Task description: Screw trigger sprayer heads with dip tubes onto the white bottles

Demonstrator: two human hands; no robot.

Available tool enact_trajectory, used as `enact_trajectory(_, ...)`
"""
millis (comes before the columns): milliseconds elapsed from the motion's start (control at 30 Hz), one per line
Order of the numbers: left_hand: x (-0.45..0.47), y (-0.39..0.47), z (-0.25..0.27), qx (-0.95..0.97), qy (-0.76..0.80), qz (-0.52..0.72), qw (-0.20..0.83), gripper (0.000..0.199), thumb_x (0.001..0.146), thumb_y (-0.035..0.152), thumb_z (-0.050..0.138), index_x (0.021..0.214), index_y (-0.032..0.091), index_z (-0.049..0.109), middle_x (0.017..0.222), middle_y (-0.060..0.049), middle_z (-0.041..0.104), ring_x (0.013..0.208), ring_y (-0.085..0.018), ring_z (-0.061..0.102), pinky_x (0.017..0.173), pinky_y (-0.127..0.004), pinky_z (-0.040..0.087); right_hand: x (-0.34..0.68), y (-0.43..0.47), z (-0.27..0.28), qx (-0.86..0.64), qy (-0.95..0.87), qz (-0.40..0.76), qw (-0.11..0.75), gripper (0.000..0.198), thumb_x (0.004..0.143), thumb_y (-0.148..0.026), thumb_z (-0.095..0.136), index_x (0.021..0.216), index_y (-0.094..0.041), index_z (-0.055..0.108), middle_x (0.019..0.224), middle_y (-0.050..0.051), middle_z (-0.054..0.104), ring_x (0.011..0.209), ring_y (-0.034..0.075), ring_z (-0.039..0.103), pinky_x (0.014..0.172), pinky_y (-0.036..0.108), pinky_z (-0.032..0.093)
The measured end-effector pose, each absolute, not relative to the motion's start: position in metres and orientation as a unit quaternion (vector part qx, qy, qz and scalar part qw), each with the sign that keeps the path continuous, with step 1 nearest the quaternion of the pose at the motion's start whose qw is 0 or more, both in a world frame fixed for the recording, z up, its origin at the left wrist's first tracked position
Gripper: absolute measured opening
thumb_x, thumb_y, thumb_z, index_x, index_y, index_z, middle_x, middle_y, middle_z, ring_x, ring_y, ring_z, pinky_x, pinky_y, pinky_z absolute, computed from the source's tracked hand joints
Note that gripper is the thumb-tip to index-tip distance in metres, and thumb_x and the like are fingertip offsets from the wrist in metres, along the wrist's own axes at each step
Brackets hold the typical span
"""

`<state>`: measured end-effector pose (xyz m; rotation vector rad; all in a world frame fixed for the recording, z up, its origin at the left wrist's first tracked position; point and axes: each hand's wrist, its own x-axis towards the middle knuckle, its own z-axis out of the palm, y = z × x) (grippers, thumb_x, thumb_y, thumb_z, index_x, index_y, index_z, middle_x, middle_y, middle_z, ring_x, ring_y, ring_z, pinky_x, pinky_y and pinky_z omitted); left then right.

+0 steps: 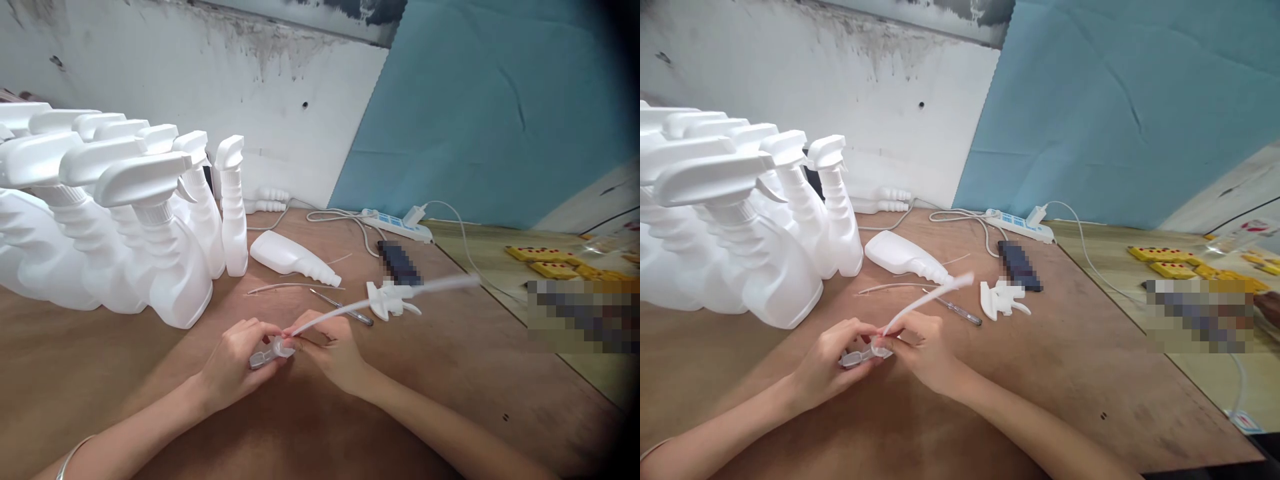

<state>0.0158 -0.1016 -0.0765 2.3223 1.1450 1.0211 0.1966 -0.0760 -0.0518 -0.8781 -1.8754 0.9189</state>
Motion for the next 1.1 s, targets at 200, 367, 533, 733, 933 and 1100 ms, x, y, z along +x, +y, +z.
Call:
enact_trajectory(200,0.015,-0.103,-0.078,0.808,0.406,0.38,0.194,0.024,0.076,0.021,0.058,0.099,0.018,0.049,0.084,-0.004,0.063,0.071,-0.015,0.06,0.061,-0.025,0.048,0.189,-0.081,-0.071,-0.353,-0.731,0.345,0.472,0.007,0.074,-0.026,0.064,0.07,-0.021,0.061,0.067,0.0,0.065,0.061,0.014,0.059,0.059,0.027,0.047)
enact_trajectory(367,0.015,-0.104,-0.08,0.805,0.412,0.378,0.199,0.025,0.074,0.02,0.059,0.098,0.017,0.051,0.083,-0.004,0.063,0.072,-0.015,0.06,0.061,-0.025,0.048,0.186,-0.081,-0.079,-0.327,-0.742,0.315,0.493,0.004,0.076,-0.021,0.061,0.073,-0.021,0.059,0.068,0.001,0.063,0.063,0.014,0.059,0.059,0.027,0.046)
enact_trajectory(533,0.014,-0.103,-0.08,0.812,0.417,0.364,0.187,0.018,0.074,0.022,0.059,0.091,0.017,0.055,0.075,-0.003,0.062,0.067,-0.015,0.058,0.059,-0.026,0.046,0.186,-0.082,-0.075,-0.296,-0.778,0.266,0.487,0.007,0.079,-0.019,0.055,0.074,-0.022,0.059,0.065,0.001,0.062,0.061,0.015,0.058,0.058,0.028,0.046)
enact_trajectory(733,0.015,-0.102,-0.076,0.813,0.418,0.358,0.189,0.019,0.073,0.02,0.059,0.092,0.018,0.054,0.08,-0.003,0.063,0.07,-0.016,0.059,0.062,-0.026,0.046,0.187,-0.082,-0.079,-0.275,-0.785,0.233,0.504,0.009,0.079,-0.018,0.054,0.075,-0.023,0.06,0.064,0.002,0.062,0.061,0.015,0.058,0.057,0.028,0.047)
enact_trajectory(933,0.016,-0.104,-0.076,0.791,0.446,0.346,0.236,0.02,0.072,0.029,0.062,0.084,0.018,0.051,0.079,-0.003,0.062,0.065,-0.015,0.059,0.054,-0.024,0.046,0.196,-0.08,-0.071,-0.261,-0.784,0.346,0.445,0.005,0.075,-0.021,0.063,0.078,-0.025,0.064,0.072,0.002,0.066,0.069,0.017,0.06,0.064,0.03,0.049)
enact_trajectory(1100,0.014,-0.101,-0.07,0.721,0.48,0.37,0.334,0.018,0.075,0.032,0.059,0.086,0.018,0.056,0.079,-0.002,0.064,0.069,-0.014,0.059,0.057,-0.022,0.045,0.22,-0.027,-0.054,-0.373,-0.759,0.337,0.414,0.037,0.075,-0.039,0.062,0.107,-0.021,0.055,0.109,0.007,0.061,0.102,0.02,0.056,0.089,0.037,0.044)
